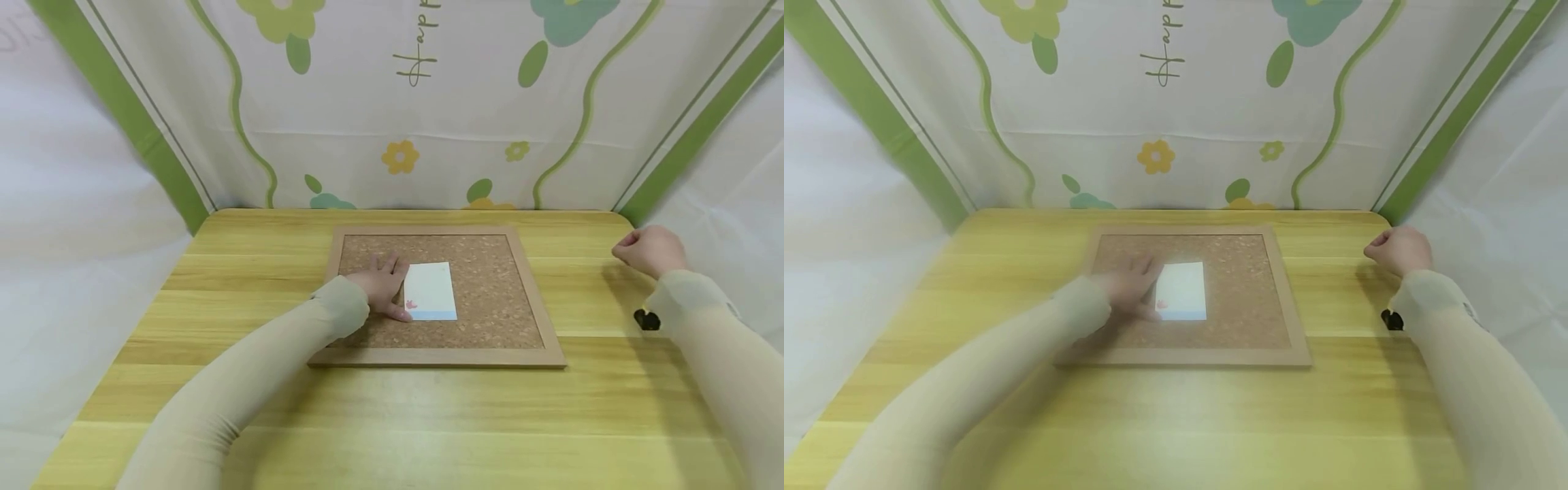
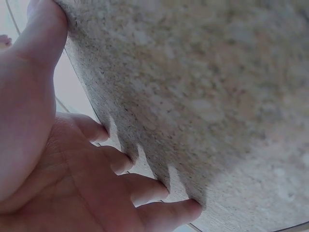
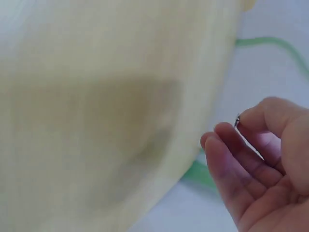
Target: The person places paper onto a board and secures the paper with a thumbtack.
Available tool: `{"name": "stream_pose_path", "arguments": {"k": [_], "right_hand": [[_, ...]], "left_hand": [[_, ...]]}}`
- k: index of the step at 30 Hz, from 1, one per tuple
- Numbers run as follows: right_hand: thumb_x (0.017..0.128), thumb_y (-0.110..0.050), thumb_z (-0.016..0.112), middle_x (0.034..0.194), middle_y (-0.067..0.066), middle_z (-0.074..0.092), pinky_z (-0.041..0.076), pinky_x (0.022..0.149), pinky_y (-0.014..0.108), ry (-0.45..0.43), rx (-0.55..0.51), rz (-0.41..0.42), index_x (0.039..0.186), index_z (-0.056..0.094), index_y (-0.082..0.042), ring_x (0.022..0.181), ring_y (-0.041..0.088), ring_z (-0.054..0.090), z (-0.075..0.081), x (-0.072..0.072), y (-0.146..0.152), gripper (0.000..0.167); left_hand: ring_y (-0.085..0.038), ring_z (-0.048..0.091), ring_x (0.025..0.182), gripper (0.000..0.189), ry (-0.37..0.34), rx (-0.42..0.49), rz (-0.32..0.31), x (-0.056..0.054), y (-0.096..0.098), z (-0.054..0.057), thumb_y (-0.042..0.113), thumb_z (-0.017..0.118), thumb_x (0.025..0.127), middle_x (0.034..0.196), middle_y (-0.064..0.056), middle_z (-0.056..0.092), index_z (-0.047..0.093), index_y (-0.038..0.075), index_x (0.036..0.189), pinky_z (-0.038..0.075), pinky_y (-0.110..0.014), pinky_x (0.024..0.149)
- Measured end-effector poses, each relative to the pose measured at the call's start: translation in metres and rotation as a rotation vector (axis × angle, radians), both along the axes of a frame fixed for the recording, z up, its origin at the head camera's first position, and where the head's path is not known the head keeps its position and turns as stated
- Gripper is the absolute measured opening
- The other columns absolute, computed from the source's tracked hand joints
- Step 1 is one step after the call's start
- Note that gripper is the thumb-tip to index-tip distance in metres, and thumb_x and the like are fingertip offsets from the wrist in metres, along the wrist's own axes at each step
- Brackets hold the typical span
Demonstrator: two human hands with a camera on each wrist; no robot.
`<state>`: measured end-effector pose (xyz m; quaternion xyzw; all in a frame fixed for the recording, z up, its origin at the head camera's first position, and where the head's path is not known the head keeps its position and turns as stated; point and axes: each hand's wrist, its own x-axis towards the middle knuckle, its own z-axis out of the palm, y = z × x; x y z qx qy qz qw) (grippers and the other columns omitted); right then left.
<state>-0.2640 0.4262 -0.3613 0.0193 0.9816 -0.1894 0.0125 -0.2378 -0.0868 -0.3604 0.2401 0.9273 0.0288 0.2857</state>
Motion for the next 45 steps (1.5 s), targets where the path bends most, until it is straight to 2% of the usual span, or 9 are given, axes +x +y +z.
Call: {"name": "stream_pose_path", "arguments": {"k": [4,8,15,20,26,31,35,42,45], "right_hand": [[0.092,-0.023,0.062,0.084,0.009,0.068,0.045,0.063,0.038,0.044,-0.009,0.039,0.094,0.068,0.001,0.074,0.025,0.056,0.011,0.001,-0.021,0.025],[0.091,-0.022,0.064,0.078,0.006,0.069,0.044,0.06,0.034,0.087,-0.044,0.071,0.092,0.07,-0.001,0.07,0.02,0.056,0.019,0.0,-0.041,0.022],[0.094,-0.026,0.063,0.084,0.007,0.072,0.046,0.061,0.035,0.104,-0.089,0.114,0.095,0.071,-0.003,0.074,0.022,0.062,0.033,0.002,-0.083,0.024],[0.095,-0.026,0.065,0.085,0.007,0.072,0.047,0.063,0.032,0.114,-0.142,0.166,0.09,0.072,-0.004,0.076,0.022,0.063,0.042,0.004,-0.116,0.023],[0.095,-0.026,0.067,0.09,0.008,0.072,0.048,0.064,0.031,0.097,-0.195,0.227,0.094,0.072,-0.005,0.079,0.021,0.063,0.05,0.007,-0.154,0.022],[0.095,-0.024,0.068,0.09,0.007,0.072,0.051,0.066,0.031,0.101,-0.226,0.28,0.095,0.073,-0.005,0.08,0.021,0.066,0.05,0.009,-0.178,0.019],[0.096,-0.019,0.066,0.092,0.009,0.073,0.056,0.072,0.035,0.079,-0.31,0.314,0.098,0.073,-0.004,0.082,0.022,0.07,0.047,0.011,-0.196,0.017],[0.097,-0.017,0.066,0.096,0.013,0.072,0.057,0.072,0.031,0.032,-0.421,0.387,0.103,0.071,-0.001,0.084,0.025,0.072,0.036,0.012,-0.224,0.018],[0.097,-0.018,0.066,0.097,0.014,0.072,0.057,0.074,0.037,0.017,-0.44,0.416,0.105,0.072,-0.001,0.084,0.024,0.072,0.031,0.012,-0.235,0.019]], "left_hand": [[-0.047,-0.008,0.146,0.113,0.003,0.005,0.008,0.0,0.0,-0.002,0.064,0.063,0.084,0.164,-0.012,-0.015,-0.005,0.016,0.16,0.02,-0.066,0.109],[-0.047,-0.01,0.146,0.114,-0.002,0.005,0.018,0.001,0.0,-0.001,0.064,0.063,0.083,0.164,-0.012,-0.016,-0.006,0.016,0.16,0.019,-0.065,0.111],[-0.047,-0.011,0.145,0.115,-0.003,0.0,0.02,0.002,0.001,0.001,0.065,0.063,0.083,0.163,-0.012,-0.016,-0.007,0.017,0.16,0.019,-0.064,0.111],[-0.047,-0.011,0.145,0.114,-0.006,0.004,0.02,0.002,0.001,0.001,0.065,0.063,0.083,0.163,-0.012,-0.016,-0.007,0.016,0.16,0.018,-0.064,0.111],[-0.046,-0.012,0.145,0.114,-0.009,0.006,0.022,0.004,0.001,0.003,0.063,0.063,0.084,0.163,-0.012,-0.016,-0.007,0.016,0.16,0.017,-0.063,0.112],[-0.047,-0.011,0.145,0.113,-0.006,0.006,0.025,0.004,0.002,0.004,0.063,0.063,0.084,0.164,-0.012,-0.015,-0.005,0.016,0.16,0.018,-0.063,0.111],[-0.047,-0.011,0.146,0.112,-0.007,0.006,0.027,0.005,0.003,0.006,0.062,0.064,0.084,0.164,-0.012,-0.014,-0.004,0.016,0.16,0.018,-0.063,0.112],[-0.046,-0.012,0.146,0.111,-0.017,0.017,0.038,0.006,0.002,0.007,0.06,0.065,0.085,0.163,-0.012,-0.015,-0.005,0.016,0.16,0.017,-0.063,0.112],[-0.046,-0.012,0.145,0.111,-0.017,0.015,0.039,0.006,0.002,0.007,0.06,0.064,0.085,0.163,-0.012,-0.015,-0.005,0.016,0.16,0.017,-0.063,0.112]]}}
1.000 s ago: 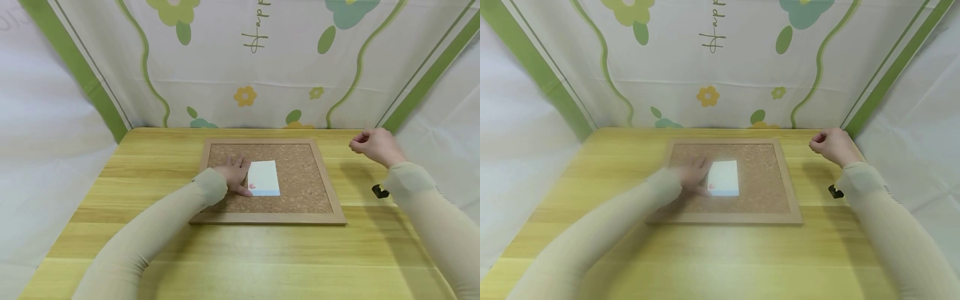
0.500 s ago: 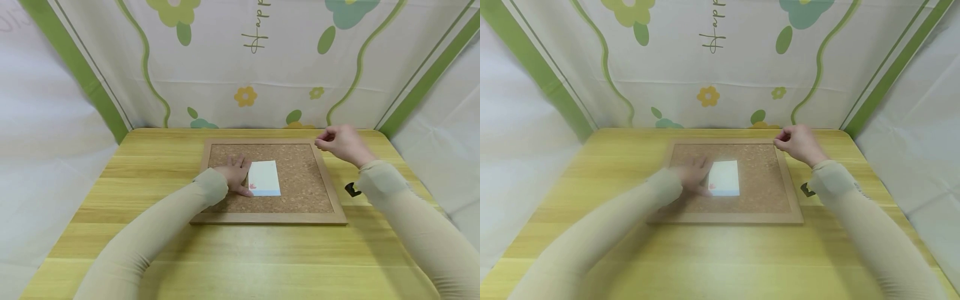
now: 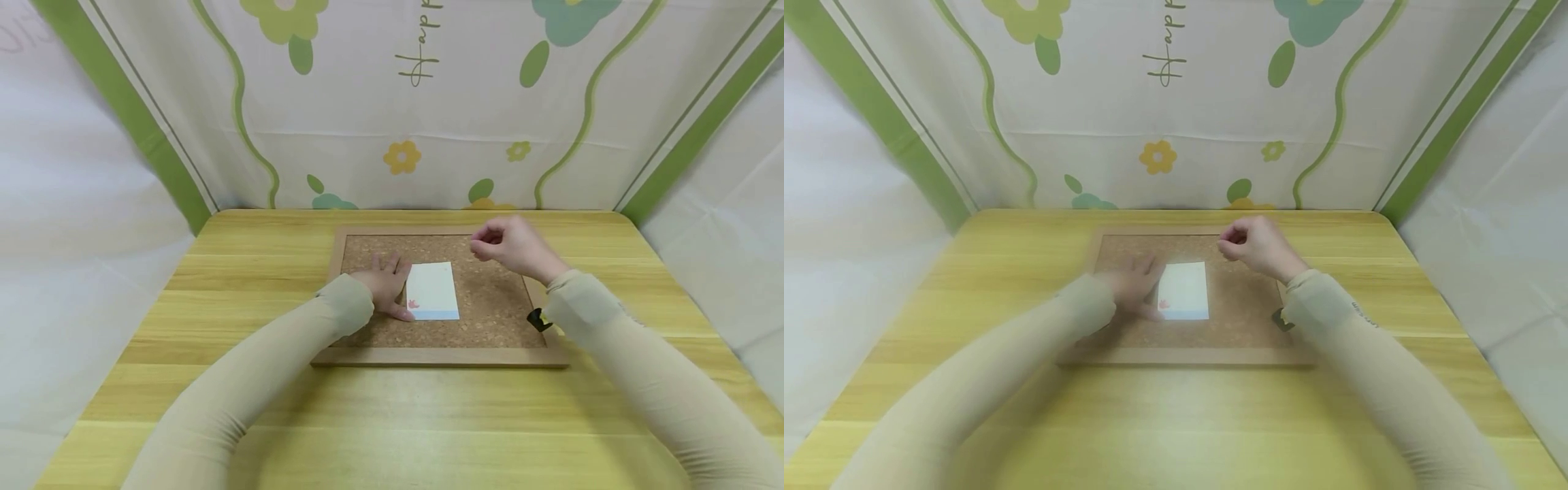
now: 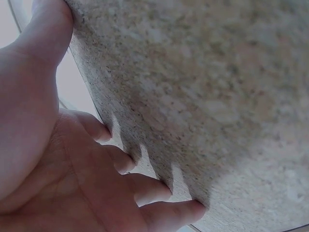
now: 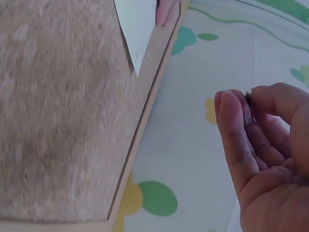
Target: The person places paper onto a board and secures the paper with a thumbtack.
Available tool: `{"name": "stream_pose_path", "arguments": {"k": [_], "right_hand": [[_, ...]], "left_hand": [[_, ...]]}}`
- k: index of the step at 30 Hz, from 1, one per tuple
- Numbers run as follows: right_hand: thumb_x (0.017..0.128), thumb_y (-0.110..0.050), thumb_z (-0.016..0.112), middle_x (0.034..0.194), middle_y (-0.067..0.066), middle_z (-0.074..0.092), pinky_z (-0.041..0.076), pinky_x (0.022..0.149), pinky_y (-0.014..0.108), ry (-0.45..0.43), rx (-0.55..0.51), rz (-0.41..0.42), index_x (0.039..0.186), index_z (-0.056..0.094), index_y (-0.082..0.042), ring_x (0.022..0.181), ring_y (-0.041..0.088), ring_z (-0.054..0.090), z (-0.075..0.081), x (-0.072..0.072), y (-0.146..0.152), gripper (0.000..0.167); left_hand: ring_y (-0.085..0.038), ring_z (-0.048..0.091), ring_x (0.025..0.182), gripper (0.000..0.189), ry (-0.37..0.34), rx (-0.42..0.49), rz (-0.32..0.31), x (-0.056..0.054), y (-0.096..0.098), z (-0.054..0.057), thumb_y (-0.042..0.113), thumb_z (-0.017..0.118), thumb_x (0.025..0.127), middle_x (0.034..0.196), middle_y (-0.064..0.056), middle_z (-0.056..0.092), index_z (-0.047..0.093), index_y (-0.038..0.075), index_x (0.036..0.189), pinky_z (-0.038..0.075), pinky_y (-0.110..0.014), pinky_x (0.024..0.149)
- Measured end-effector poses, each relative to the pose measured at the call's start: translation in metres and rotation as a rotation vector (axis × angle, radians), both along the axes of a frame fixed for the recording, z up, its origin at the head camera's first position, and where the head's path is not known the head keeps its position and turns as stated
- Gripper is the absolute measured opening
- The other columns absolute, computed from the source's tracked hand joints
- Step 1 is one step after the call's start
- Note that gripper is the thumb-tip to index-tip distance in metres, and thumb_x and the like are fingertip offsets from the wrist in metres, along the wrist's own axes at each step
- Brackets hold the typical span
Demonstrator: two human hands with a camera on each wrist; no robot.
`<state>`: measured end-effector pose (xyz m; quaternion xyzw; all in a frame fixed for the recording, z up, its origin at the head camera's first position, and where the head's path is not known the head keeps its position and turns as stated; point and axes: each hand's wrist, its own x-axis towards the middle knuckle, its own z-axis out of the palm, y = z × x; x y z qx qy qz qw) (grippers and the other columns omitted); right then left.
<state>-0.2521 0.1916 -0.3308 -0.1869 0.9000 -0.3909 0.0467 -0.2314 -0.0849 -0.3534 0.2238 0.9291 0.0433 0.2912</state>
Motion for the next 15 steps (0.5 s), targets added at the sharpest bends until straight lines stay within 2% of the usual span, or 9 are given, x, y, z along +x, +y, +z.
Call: {"name": "stream_pose_path", "arguments": {"k": [4,7,15], "right_hand": [[0.097,-0.019,0.067,0.099,0.013,0.073,0.056,0.075,0.042,-0.011,0.007,0.012,0.107,0.074,-0.006,0.085,0.021,0.071,-0.006,0.001,-0.012,0.018],[0.095,-0.017,0.07,0.096,0.009,0.075,0.055,0.073,0.037,0.009,0.045,0.004,0.106,0.077,-0.01,0.084,0.019,0.07,-0.01,0.001,-0.021,0.016],[0.092,-0.006,0.07,0.103,0.008,0.074,0.054,0.077,0.035,-0.068,0.003,0.047,0.111,0.074,0.0,0.092,0.021,0.068,-0.02,0.001,-0.036,0.02]], "left_hand": [[-0.047,-0.011,0.145,0.111,0.006,-0.006,0.003,-0.001,0.0,-0.001,0.06,0.064,0.086,0.164,-0.013,-0.015,-0.005,0.015,0.16,0.017,-0.063,0.112],[-0.047,-0.01,0.146,0.111,0.013,-0.016,0.0,-0.001,0.0,-0.002,0.061,0.064,0.085,0.164,-0.013,-0.015,-0.004,0.015,0.16,0.017,-0.064,0.111],[-0.046,-0.007,0.146,0.11,0.042,-0.055,0.002,-0.004,0.003,-0.005,0.063,0.062,0.085,0.165,-0.012,-0.012,-0.002,0.016,0.161,0.019,-0.061,0.112]]}}
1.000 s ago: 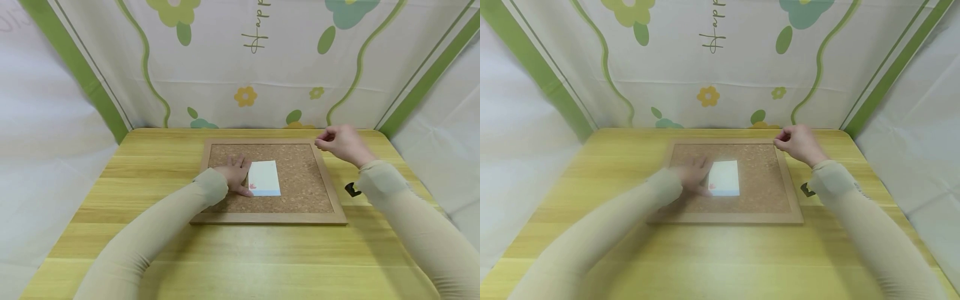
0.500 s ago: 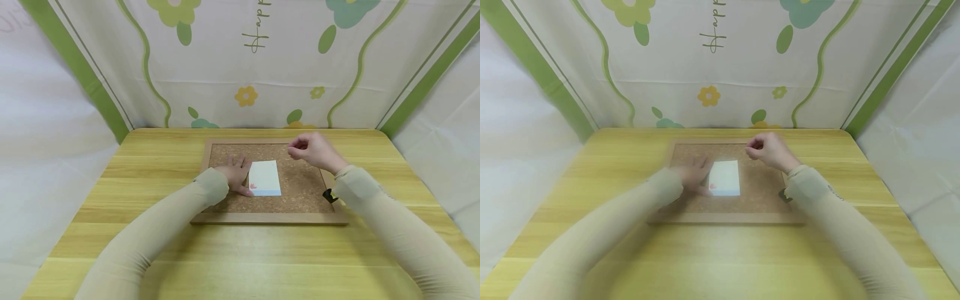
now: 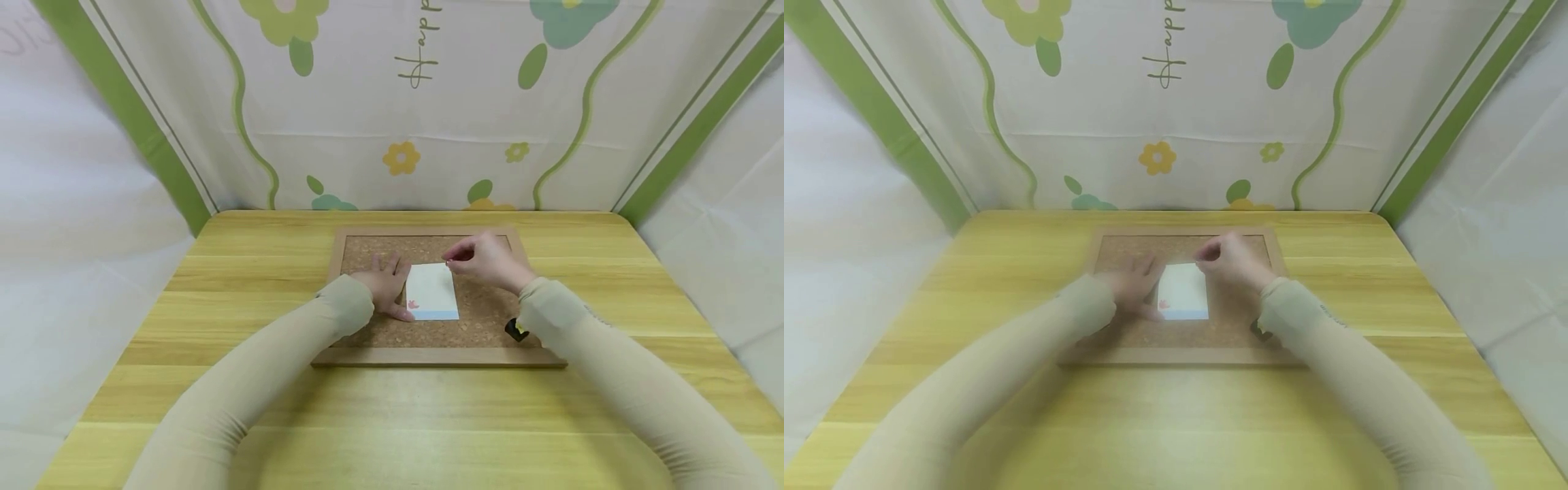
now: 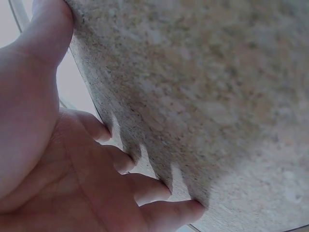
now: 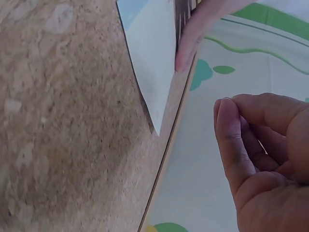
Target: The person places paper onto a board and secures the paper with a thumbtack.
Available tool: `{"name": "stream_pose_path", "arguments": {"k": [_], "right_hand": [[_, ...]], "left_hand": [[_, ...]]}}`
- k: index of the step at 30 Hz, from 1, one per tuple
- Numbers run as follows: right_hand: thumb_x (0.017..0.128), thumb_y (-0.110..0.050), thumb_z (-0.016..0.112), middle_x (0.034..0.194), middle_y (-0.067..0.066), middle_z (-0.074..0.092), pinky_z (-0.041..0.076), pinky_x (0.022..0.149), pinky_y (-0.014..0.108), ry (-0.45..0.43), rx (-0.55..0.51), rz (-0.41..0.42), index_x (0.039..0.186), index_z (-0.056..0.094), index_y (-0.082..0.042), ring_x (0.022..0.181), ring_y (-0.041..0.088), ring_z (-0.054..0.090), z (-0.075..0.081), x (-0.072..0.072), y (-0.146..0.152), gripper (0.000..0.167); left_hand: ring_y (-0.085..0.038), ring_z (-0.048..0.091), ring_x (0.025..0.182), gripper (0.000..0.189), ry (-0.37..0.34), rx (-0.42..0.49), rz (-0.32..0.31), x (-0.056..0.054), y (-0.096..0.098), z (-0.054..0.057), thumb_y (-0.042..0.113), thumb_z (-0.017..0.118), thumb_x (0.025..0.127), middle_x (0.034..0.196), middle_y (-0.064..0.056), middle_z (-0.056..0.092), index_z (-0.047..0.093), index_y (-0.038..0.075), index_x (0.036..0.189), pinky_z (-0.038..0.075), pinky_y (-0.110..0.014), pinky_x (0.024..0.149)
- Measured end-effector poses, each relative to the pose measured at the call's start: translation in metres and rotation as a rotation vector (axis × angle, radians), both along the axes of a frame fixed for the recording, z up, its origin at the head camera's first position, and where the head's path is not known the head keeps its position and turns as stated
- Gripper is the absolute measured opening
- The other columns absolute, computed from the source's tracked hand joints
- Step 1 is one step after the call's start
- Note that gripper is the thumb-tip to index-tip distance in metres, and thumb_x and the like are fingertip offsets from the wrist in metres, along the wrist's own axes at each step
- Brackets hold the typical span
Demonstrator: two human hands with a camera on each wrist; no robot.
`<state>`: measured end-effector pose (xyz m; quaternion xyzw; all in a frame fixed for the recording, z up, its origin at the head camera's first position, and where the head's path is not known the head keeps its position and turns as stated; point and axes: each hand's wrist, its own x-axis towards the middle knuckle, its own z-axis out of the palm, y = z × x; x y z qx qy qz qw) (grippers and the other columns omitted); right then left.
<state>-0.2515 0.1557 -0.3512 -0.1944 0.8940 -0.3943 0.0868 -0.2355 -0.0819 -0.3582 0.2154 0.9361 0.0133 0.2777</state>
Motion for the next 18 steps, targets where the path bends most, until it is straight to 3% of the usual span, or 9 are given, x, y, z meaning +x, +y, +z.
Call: {"name": "stream_pose_path", "arguments": {"k": [8,18], "right_hand": [[0.09,-0.008,0.073,0.102,0.004,0.073,0.054,0.078,0.035,-0.013,0.054,0.042,0.11,0.075,-0.004,0.091,0.018,0.067,-0.008,-0.001,-0.012,0.021],[0.089,-0.005,0.074,0.102,0.005,0.074,0.055,0.077,0.033,-0.019,0.026,0.078,0.109,0.075,-0.001,0.091,0.017,0.068,-0.011,0.001,-0.022,0.021]], "left_hand": [[-0.046,-0.009,0.146,0.112,-0.005,0.003,0.005,0.0,0.0,0.001,0.064,0.063,0.083,0.164,-0.012,-0.013,-0.003,0.016,0.16,0.021,-0.062,0.111],[-0.045,-0.009,0.146,0.112,-0.013,0.005,0.014,0.0,0.001,0.001,0.065,0.062,0.083,0.164,-0.011,-0.014,-0.003,0.017,0.161,0.021,-0.061,0.112]]}}
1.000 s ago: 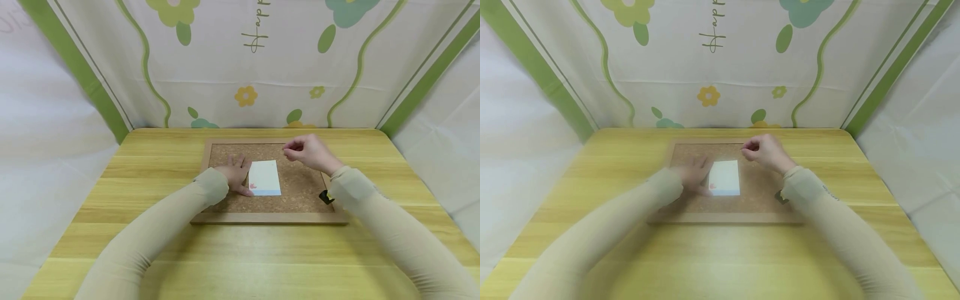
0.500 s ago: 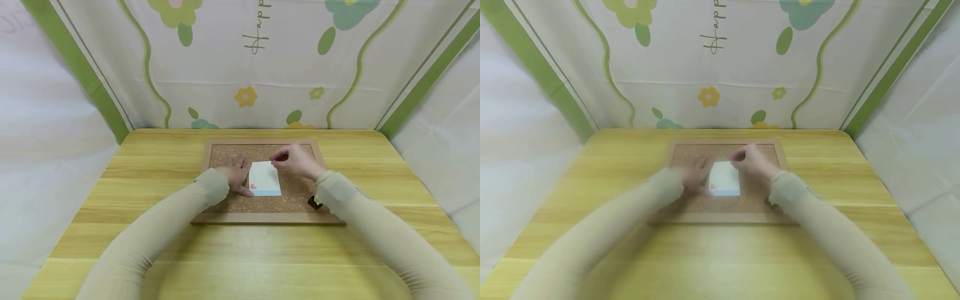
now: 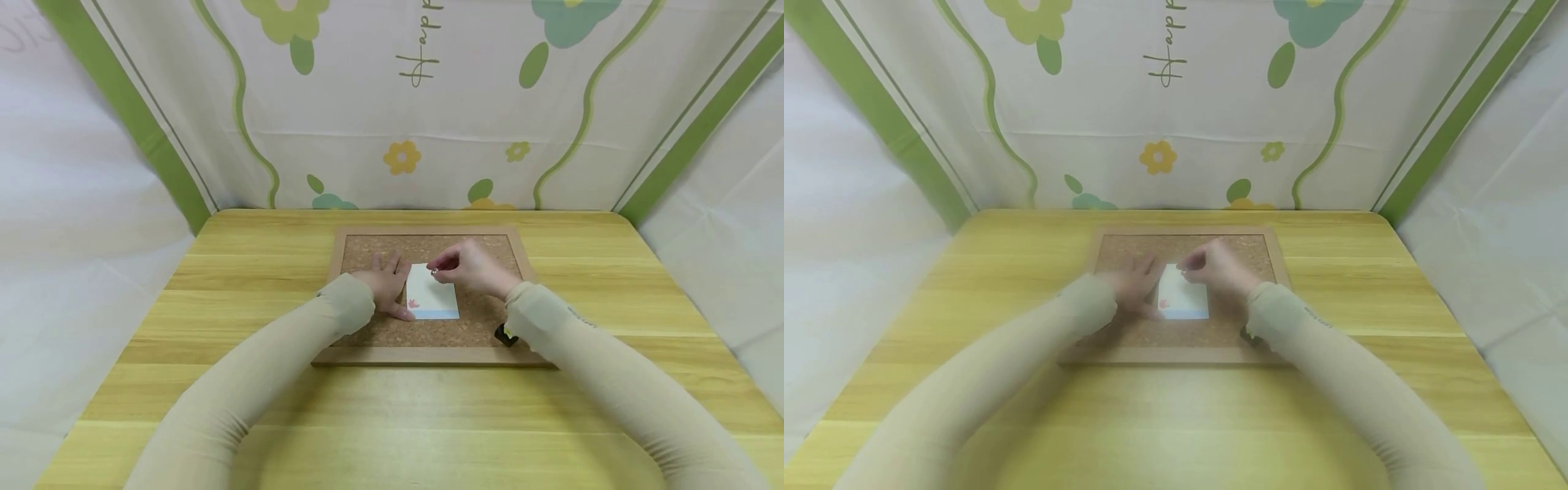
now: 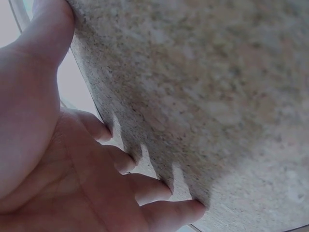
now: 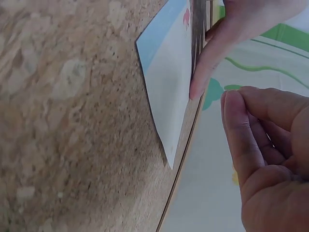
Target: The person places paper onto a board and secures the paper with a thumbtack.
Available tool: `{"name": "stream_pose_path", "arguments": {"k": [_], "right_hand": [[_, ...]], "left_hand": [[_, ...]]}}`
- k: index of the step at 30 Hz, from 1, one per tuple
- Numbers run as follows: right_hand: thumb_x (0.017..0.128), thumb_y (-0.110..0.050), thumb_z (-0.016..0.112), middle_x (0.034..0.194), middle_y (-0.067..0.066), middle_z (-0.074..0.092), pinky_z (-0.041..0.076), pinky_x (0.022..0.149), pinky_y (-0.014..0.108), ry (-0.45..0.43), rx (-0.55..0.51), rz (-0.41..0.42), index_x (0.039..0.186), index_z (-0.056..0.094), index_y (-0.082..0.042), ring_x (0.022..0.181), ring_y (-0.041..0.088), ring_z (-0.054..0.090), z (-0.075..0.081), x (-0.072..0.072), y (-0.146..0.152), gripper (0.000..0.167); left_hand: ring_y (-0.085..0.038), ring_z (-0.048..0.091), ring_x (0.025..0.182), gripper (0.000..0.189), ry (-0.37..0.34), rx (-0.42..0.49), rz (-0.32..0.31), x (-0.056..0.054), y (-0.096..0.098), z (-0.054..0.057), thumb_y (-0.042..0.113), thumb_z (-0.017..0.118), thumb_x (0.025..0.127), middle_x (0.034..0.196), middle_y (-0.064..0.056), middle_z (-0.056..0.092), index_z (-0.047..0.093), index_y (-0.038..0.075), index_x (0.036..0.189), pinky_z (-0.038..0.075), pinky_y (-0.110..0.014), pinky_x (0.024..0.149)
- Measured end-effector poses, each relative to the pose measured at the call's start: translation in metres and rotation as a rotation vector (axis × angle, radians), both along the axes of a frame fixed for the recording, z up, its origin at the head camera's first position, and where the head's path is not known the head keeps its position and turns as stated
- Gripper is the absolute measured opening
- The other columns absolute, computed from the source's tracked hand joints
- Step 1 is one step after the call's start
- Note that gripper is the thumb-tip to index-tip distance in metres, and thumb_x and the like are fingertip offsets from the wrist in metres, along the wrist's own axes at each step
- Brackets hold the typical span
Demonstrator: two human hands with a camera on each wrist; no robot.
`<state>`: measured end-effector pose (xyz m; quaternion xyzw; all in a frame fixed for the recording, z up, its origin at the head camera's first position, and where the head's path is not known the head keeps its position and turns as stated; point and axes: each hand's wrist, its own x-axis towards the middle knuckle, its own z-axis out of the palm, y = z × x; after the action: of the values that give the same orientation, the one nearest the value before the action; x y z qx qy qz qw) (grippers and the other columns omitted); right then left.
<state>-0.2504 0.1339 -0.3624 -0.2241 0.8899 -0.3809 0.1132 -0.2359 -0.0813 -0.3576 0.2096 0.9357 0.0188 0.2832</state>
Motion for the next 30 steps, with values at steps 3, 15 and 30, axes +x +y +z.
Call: {"name": "stream_pose_path", "arguments": {"k": [3,15,30], "right_hand": [[0.088,-0.006,0.075,0.101,0.004,0.074,0.054,0.078,0.033,-0.005,0.0,-0.004,0.109,0.075,-0.002,0.091,0.017,0.068,-0.0004,0.0009,-0.002,0.021],[0.088,-0.007,0.075,0.101,0.004,0.074,0.054,0.08,0.034,-0.015,-0.046,0.001,0.109,0.075,-0.001,0.091,0.017,0.069,-0.0023,0.0027,-0.0083,0.021],[0.092,-0.005,0.07,0.102,0.009,0.074,0.055,0.075,0.032,0.049,-0.06,-0.024,0.109,0.075,0.001,0.089,0.02,0.068,-0.0018,0.0001,-0.0052,0.019]], "left_hand": [[-0.046,-0.008,0.146,0.113,0.008,-0.015,-0.013,-0.0002,-0.0001,-0.0001,0.067,0.062,0.082,0.164,-0.011,-0.013,-0.003,0.017,0.161,0.023,-0.062,0.111],[-0.048,-0.007,0.146,0.113,0.006,-0.013,-0.027,-0.0006,-0.0001,0.0004,0.066,0.062,0.084,0.164,-0.014,-0.013,-0.002,0.014,0.16,0.024,-0.062,0.11],[-0.047,-0.007,0.146,0.113,0.006,-0.013,-0.018,0.0,0.0019,0.0013,0.065,0.062,0.083,0.164,-0.014,-0.012,-0.003,0.014,0.16,0.022,-0.061,0.112]]}}
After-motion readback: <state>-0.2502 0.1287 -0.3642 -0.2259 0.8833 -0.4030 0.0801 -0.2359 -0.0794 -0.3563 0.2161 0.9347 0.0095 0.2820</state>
